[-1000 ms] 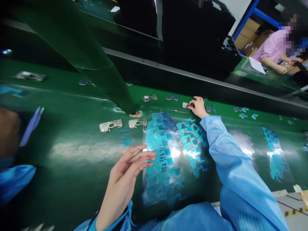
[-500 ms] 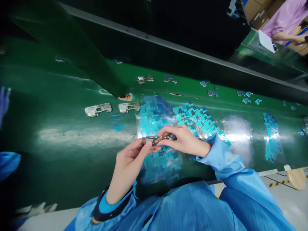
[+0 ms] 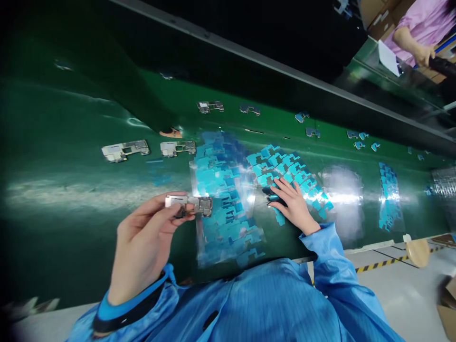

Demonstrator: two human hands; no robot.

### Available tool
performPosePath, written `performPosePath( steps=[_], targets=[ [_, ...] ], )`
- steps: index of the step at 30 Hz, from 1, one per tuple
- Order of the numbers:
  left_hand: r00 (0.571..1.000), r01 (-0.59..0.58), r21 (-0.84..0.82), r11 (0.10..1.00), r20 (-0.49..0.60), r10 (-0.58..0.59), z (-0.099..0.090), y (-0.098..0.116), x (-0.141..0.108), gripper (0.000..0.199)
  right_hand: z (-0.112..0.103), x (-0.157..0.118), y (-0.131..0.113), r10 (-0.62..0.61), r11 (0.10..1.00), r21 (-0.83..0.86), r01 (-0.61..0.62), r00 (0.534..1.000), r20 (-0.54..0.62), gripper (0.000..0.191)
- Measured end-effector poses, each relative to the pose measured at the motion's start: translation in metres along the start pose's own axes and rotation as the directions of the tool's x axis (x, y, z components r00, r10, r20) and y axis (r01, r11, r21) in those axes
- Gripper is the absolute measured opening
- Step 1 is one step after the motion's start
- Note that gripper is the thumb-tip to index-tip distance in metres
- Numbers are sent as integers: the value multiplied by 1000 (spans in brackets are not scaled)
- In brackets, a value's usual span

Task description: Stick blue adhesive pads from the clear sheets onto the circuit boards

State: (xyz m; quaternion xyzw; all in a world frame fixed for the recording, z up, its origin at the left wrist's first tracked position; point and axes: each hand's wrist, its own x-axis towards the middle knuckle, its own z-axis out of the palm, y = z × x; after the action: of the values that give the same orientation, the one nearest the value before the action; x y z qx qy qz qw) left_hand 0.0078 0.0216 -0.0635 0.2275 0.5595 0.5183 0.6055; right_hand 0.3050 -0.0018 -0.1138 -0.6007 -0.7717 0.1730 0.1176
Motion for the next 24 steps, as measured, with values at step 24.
performPosePath(
  steps=[24],
  targets=[
    [876, -78, 338, 938, 472, -97, 8, 1, -3, 38, -8, 41, -107, -364, 836, 309, 455, 879, -309, 38]
  ],
)
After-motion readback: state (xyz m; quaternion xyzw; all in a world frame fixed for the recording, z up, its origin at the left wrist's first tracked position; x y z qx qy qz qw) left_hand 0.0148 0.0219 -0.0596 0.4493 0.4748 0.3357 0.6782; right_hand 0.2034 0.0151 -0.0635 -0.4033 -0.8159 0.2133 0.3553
